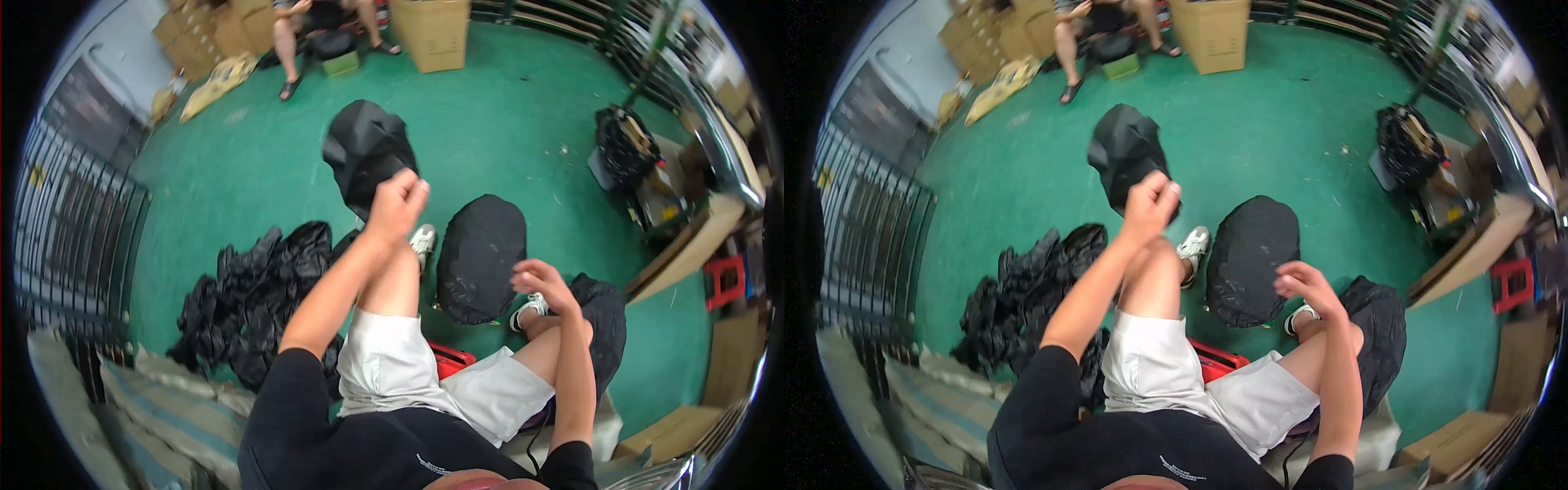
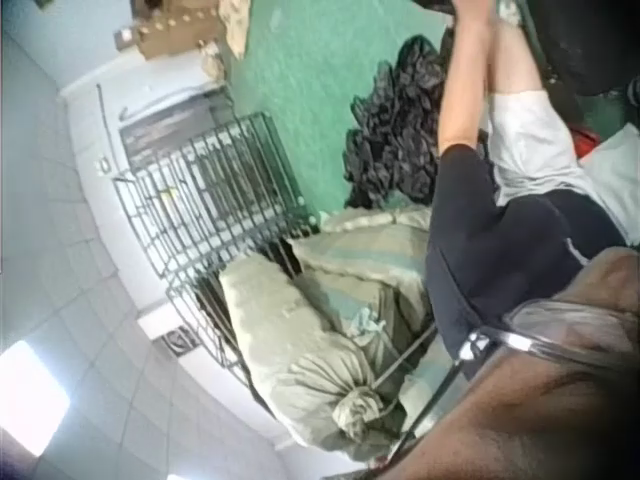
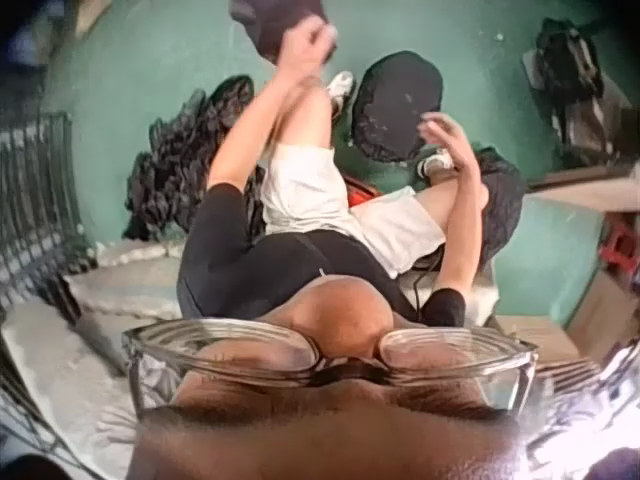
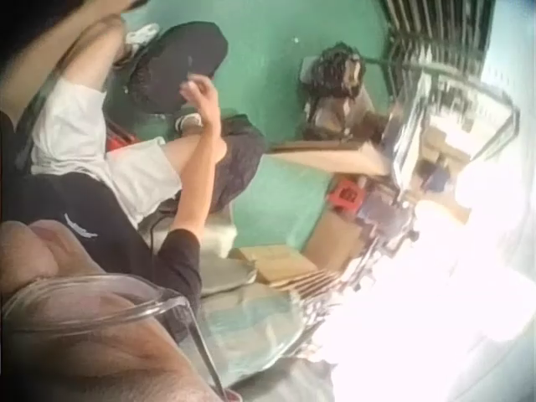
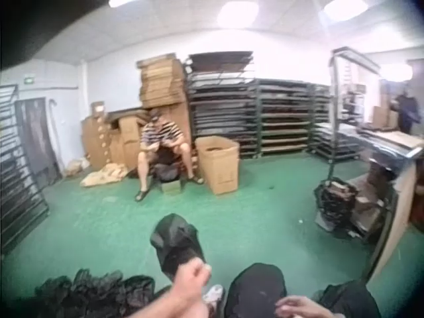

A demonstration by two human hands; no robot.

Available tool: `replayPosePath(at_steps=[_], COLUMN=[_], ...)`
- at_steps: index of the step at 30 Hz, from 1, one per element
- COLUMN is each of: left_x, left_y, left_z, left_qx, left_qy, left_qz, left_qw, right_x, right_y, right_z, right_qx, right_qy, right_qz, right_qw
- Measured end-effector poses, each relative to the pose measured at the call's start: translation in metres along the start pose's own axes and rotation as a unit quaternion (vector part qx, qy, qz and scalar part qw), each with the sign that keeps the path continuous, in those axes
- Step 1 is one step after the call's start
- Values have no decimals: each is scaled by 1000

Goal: Inspecting, turning, and organizing black fabric bags or covers in a warehouse environment.

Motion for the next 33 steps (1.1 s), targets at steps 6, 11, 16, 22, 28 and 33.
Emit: replayPosePath(at_steps=[6,11,16,22,28,33], left_x=[-9,-30,-17,-24,-46,-37], left_y=[120,162,131,115,98,65], left_z=[212,221,225,230,207,166], left_qx=[-350,-467,-450,-395,-293,-105], left_qy=[-304,-273,-296,-307,-221,-142], left_qz=[202,129,37,43,-46,9], left_qw=[863,831,842,865,929,984], right_x=[41,86,52,75,48,32], right_y=[-31,-29,-20,-19,12,22], right_z=[33,6,-22,-66,-81,-77], right_qx=[135,391,432,567,576,488], right_qy=[-321,-88,-195,-252,-398,-310], right_qz=[-50,50,-40,-124,-183,-159], right_qw=[936,915,880,775,690,800])
Point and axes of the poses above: each hand's wrist, its own y-axis away from the middle knuckle, its own z-axis out of the palm, x = y × z, the point moved 7 cm from there along -y, towards the middle knuckle, and after that the axes turned 12 degrees about -z, right-handed, at the moved point
